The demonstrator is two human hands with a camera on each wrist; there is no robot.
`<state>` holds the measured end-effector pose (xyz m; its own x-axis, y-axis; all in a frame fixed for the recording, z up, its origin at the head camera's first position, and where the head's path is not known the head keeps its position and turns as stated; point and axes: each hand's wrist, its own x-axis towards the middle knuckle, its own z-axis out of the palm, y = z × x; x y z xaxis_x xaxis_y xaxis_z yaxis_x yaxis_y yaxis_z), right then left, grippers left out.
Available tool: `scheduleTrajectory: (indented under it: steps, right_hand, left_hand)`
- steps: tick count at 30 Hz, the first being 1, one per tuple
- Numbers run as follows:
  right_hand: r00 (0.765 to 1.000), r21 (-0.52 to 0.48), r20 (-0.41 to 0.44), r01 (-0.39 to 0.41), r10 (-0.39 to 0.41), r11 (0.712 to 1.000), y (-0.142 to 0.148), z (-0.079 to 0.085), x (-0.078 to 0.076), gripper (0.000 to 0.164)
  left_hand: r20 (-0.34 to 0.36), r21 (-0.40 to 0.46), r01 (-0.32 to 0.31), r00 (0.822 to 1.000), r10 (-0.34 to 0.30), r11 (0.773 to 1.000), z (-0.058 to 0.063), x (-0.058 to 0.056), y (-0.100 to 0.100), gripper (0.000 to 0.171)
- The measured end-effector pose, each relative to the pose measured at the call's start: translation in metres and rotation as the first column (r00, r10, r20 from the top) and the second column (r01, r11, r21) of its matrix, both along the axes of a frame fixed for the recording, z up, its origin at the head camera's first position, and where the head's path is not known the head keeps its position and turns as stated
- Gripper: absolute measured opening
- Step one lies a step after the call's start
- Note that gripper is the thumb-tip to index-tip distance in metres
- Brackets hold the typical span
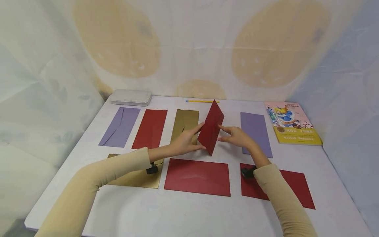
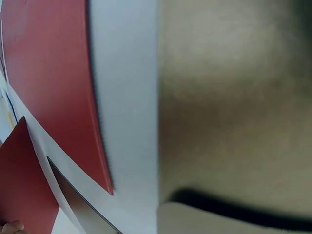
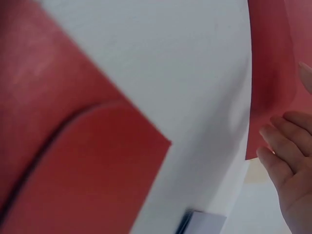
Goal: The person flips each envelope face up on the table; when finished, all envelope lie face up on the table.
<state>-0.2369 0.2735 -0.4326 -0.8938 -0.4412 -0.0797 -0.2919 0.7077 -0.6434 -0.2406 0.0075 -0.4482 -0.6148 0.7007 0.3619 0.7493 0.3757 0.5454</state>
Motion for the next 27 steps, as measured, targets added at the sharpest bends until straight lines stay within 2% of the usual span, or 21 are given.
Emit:
scheduleTrajectory:
  steps: [2,9,18,27]
  right_hand:
    - [1.0,0.008,0.009,-0.013,0.013,1.0,0.001,-0.002,0.001,0.067]
    - [0.999,-0.003,0.027,-0.021,0.021,1.0,0.003,-0.002,0.005,0.067]
    - [1.0,0.055,0.02,-0.004,0.003,0.998,0.008,-0.001,0.007,0.069]
    - [1.0,0.136,-0.017,-0.01,0.012,0.991,0.01,0.003,0.013,0.067]
  left_hand:
    - [0.016,-0.003,-0.009,1.0,0.009,1.0,-0.001,-0.001,-0.001,0.093]
    - [0.003,-0.016,-0.019,1.0,0.019,1.0,-0.007,-0.003,-0.001,0.088]
    - [0.073,-0.141,0.027,0.997,-0.017,0.99,-0.009,-0.003,-0.001,0.08]
    - [0.066,-0.234,0.061,0.997,-0.047,0.97,-0.012,-0.008,0.004,0.079]
